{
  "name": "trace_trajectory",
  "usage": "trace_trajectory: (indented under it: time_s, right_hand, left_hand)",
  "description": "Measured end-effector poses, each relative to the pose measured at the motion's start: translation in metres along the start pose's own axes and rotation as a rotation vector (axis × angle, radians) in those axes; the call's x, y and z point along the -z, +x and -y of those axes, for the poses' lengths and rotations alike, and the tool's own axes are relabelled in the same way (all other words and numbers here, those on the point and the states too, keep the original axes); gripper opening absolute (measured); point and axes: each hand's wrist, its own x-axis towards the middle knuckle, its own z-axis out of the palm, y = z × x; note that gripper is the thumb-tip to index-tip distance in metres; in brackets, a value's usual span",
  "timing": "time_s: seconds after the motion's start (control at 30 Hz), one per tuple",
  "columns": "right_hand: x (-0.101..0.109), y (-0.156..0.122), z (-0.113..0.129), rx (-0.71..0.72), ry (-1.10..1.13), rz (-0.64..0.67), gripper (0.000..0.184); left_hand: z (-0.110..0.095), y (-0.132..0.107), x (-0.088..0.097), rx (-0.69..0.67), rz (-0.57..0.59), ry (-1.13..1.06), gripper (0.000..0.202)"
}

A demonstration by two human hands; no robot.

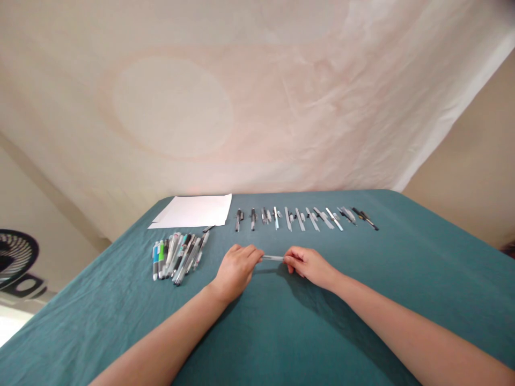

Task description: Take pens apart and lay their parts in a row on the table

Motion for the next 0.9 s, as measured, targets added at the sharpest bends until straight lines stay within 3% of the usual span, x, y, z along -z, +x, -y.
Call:
trace_trajectory:
  time_s: [0.2,0.33,0.57,0.9]
  right_hand:
    - [-0.0006,0.0013,-0.0005,-0.005,0.039,-0.048,0.031]
    - [-0.0003,0.0007,0.0001,-0.01,0.01,0.002,0.036]
    - [-0.0024,0.002,-0.0059,-0.061,0.165,0.005,0.022]
    - [-0.001,-0.0018,0.0006,0.011,0.082,-0.056,0.018]
  left_hand:
    - [-0.0002,0.0002,0.0006,0.007,0.003,-0.003,0.023]
    - [-0.0002,0.0004,0.0008,0.006,0.007,0.007,0.022]
    - [0.0007,0.0007,-0.0001,0.008,-0.001,0.001,0.021]
    - [0.0039,-0.0004,-0.0006,0.025,-0.024,-0.031,0.022]
